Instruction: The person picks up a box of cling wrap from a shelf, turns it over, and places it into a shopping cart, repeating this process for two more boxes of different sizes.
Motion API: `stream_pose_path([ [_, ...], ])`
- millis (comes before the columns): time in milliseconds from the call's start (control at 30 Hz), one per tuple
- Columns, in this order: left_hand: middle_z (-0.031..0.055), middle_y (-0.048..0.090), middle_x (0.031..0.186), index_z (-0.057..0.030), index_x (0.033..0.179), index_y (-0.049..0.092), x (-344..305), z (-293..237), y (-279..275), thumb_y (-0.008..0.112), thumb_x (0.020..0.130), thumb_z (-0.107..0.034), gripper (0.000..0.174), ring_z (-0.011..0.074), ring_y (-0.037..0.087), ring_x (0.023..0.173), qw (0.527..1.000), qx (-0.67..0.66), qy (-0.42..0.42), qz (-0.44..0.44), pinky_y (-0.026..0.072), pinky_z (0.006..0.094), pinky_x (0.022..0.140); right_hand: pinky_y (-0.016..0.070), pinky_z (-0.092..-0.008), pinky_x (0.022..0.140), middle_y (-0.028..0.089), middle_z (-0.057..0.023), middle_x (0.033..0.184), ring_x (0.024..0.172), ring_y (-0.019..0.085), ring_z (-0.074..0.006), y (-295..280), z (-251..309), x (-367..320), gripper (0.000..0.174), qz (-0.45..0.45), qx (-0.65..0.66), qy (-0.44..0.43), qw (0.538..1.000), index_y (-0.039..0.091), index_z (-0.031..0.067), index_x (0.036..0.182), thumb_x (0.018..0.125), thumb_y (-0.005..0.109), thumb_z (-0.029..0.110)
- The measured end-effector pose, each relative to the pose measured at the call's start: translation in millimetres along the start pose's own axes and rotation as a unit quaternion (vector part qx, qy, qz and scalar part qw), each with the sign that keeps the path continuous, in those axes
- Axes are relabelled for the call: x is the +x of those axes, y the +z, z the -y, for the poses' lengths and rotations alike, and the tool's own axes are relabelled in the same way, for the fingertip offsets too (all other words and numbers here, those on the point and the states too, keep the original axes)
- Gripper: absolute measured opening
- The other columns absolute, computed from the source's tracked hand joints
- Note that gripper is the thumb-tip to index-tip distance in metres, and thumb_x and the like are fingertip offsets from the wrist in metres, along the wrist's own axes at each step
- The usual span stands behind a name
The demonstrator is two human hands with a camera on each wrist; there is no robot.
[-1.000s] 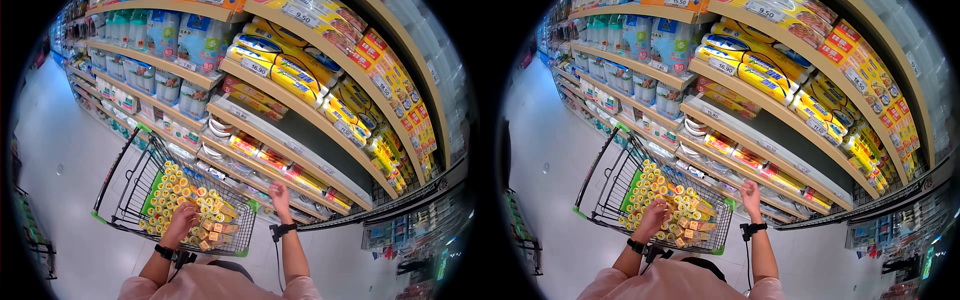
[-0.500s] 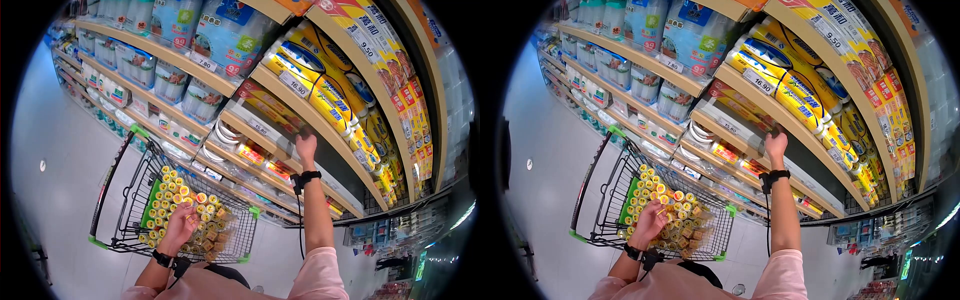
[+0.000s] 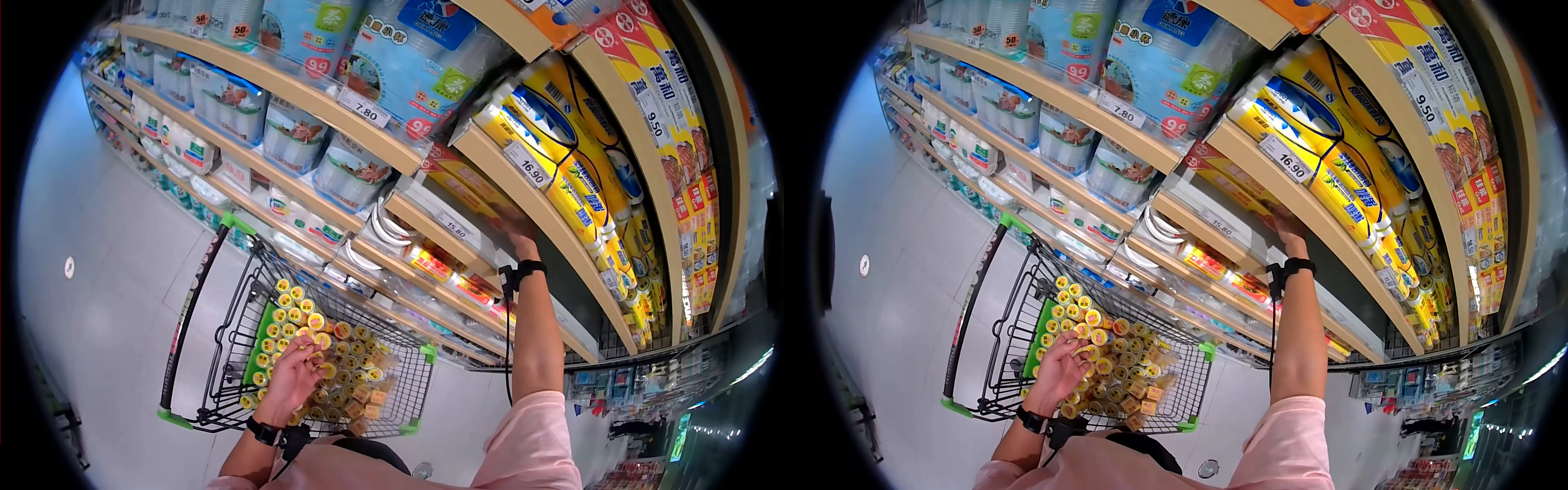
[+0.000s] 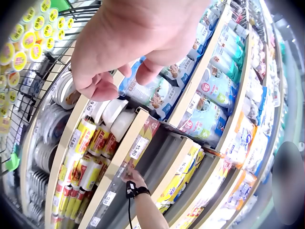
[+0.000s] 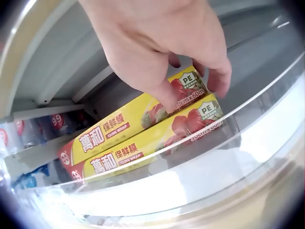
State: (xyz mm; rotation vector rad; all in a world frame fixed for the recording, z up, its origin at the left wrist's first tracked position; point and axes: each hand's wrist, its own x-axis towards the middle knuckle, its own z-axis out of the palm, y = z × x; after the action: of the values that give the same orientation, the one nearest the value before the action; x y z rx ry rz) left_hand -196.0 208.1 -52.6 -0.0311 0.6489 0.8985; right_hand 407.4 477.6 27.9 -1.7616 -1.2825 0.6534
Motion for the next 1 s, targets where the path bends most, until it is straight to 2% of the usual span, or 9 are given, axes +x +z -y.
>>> stream_pose_path([
  [267, 0.0043, 0.061, 0.103, -0.0169, 0.107, 0.053, 1, -10, 0, 0.060, 0.090, -0.015, 0.019, 0.0200, 0.056, 0.090, 1.000, 0.010, -0.009, 0.001, 0.0442, 0.0342, 0.073, 0.0516, -0.0316, 0.088, 0.063, -0.0086, 0.116, 0.103, 0.062, -0.0214, -5, 39, -47, 0.042, -0.026, -0.095, -0.077, 0.992, 0.056, 0.0018, 0.118, 0.080, 0.074, 0.006],
  [400, 0.0042, 0.061, 0.103, -0.0171, 0.107, 0.054, -3, -10, 0, 0.060, 0.090, -0.016, 0.019, 0.0204, 0.056, 0.089, 1.000, 0.017, -0.008, 0.010, 0.0441, 0.0334, 0.073, 0.0495, -0.0312, 0.092, 0.061, -0.0098, 0.126, 0.111, 0.059, -0.0223, -7, 54, -69, 0.055, -0.001, -0.056, -0.136, 0.989, 0.053, 0.0007, 0.129, 0.079, 0.074, -0.002],
  [500, 0.0041, 0.061, 0.103, -0.0174, 0.108, 0.054, -8, -6, 0, 0.060, 0.090, -0.017, 0.019, 0.0205, 0.056, 0.090, 0.999, 0.025, -0.011, 0.022, 0.0442, 0.0338, 0.073, 0.0495, -0.0315, 0.091, 0.062, -0.0101, 0.124, 0.110, 0.059, -0.0228, -10, 74, -98, 0.052, 0.020, -0.050, -0.046, 0.997, 0.053, -0.0012, 0.129, 0.080, 0.072, -0.002],
  [533, 0.0037, 0.061, 0.102, -0.0173, 0.108, 0.054, -9, -5, 3, 0.059, 0.090, -0.016, 0.018, 0.0197, 0.057, 0.090, 0.999, 0.025, -0.014, 0.021, 0.0447, 0.0335, 0.073, 0.0504, -0.0305, 0.086, 0.065, -0.0092, 0.117, 0.101, 0.062, -0.0206, -9, 76, -110, 0.043, -0.044, -0.049, -0.072, 0.995, 0.058, -0.0019, 0.122, 0.082, 0.073, 0.004],
  [567, 0.0033, 0.061, 0.102, -0.0171, 0.107, 0.054, -11, -3, 5, 0.059, 0.091, -0.016, 0.017, 0.0189, 0.057, 0.090, 0.999, 0.026, -0.018, 0.020, 0.0451, 0.0333, 0.074, 0.0513, -0.0280, 0.079, 0.066, -0.0079, 0.105, 0.088, 0.063, -0.0152, 2, 110, -135, 0.038, -0.080, -0.032, 0.005, 0.996, 0.060, -0.0004, 0.118, 0.085, 0.073, 0.014],
  [633, 0.0030, 0.061, 0.101, -0.0160, 0.107, 0.055, -15, 3, 10, 0.058, 0.091, -0.014, 0.016, 0.0171, 0.057, 0.088, 0.999, 0.023, -0.028, 0.031, 0.0464, 0.0334, 0.076, 0.0505, -0.0261, 0.061, 0.065, -0.0062, 0.093, 0.069, 0.058, -0.0117, 2, 127, -156, 0.044, -0.103, 0.037, 0.055, 0.992, 0.059, -0.0031, 0.117, 0.084, 0.078, 0.018],
  [733, 0.0028, 0.060, 0.100, -0.0146, 0.106, 0.056, -15, 17, 10, 0.059, 0.092, -0.011, 0.015, 0.0152, 0.055, 0.084, 0.996, 0.017, -0.044, 0.075, 0.0464, 0.0320, 0.078, 0.0455, -0.0247, 0.052, 0.060, -0.0038, 0.082, 0.059, 0.053, -0.0096, -5, 122, -177, 0.037, -0.131, 0.106, 0.076, 0.983, 0.063, -0.0025, 0.102, 0.086, 0.076, 0.028],
  [833, 0.0026, 0.061, 0.099, -0.0145, 0.105, 0.056, -23, 33, 23, 0.059, 0.091, -0.011, 0.014, 0.0151, 0.055, 0.084, 0.997, 0.021, -0.044, 0.061, 0.0464, 0.0316, 0.078, 0.0402, -0.0250, 0.052, 0.061, -0.0021, 0.085, 0.060, 0.050, -0.0083, -23, 123, -213, 0.046, -0.086, 0.122, 0.081, 0.985, 0.063, -0.0026, 0.108, 0.089, 0.072, 0.039],
  [1000, 0.0032, 0.061, 0.098, -0.0132, 0.106, 0.057, -37, 63, 40, 0.060, 0.091, -0.012, 0.015, 0.0155, 0.056, 0.083, 0.995, 0.042, -0.045, 0.075, 0.0476, 0.0311, 0.076, 0.0345, -0.0221, 0.047, 0.064, -0.0024, 0.082, 0.053, 0.047, -0.0078, -61, 103, -289, 0.036, -0.087, 0.196, 0.089, 0.973, 0.065, 0.0003, 0.099, 0.092, 0.068, 0.036],
])
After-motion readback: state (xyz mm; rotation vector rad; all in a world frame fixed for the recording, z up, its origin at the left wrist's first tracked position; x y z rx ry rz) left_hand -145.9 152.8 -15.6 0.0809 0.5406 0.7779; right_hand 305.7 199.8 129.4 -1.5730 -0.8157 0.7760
